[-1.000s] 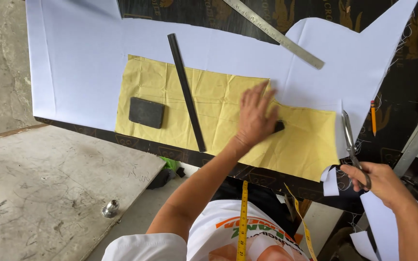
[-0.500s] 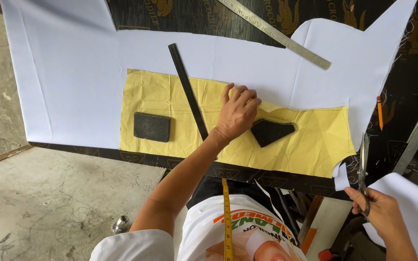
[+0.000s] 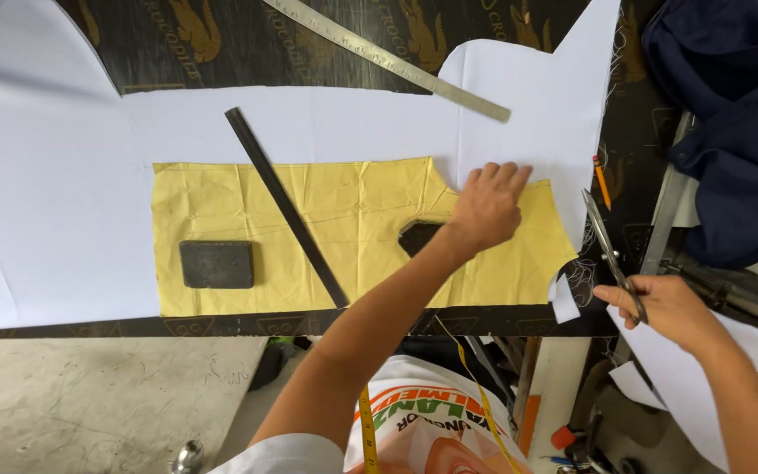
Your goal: Measuring, marking, and cutting white fabric using a yellow paper pattern, ruler, pencil, and scissors.
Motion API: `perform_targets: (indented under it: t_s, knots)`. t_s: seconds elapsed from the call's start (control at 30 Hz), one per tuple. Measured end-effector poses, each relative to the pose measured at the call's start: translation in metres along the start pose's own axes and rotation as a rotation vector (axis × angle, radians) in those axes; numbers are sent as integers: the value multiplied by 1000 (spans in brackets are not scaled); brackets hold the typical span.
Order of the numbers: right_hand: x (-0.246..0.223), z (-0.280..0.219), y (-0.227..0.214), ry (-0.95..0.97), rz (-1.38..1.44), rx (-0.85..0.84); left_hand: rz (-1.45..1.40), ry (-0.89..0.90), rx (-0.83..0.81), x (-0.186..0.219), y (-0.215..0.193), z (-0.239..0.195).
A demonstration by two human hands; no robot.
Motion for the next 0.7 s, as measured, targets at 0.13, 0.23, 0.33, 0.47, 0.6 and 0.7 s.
perform_targets:
  t_s: [0.13,0.23,0.33,0.47,0.6,0.7]
  knots:
    - [-10,21,-32,-56,-55,-53,59,-57,-10,6,40,13]
    - [-15,43,-45,-122,-94,-167,120,146,247,25,11,-14]
    - [-11,69,-54,-150,-228,-257,17,358,358,54,-34,-57]
    - [-5,97,-64,-146,-343,-348,-165,378,125,55,-32,-91]
    - [4,120,-66,-191,-409,-423,-342,162,-49,42,-11,-103]
    - [24,153,-55,-294,-282,-543,-206,-242,-70,34,16,-82]
Point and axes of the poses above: each hand's wrist, its own z-axis towards the middle knuckle, its own y-axis out of the palm, x = y × z, the point moved 8 cm from there along z, towards the middle knuckle, and after that the axes turned 5 degrees about -z, right-handed, at the moved point
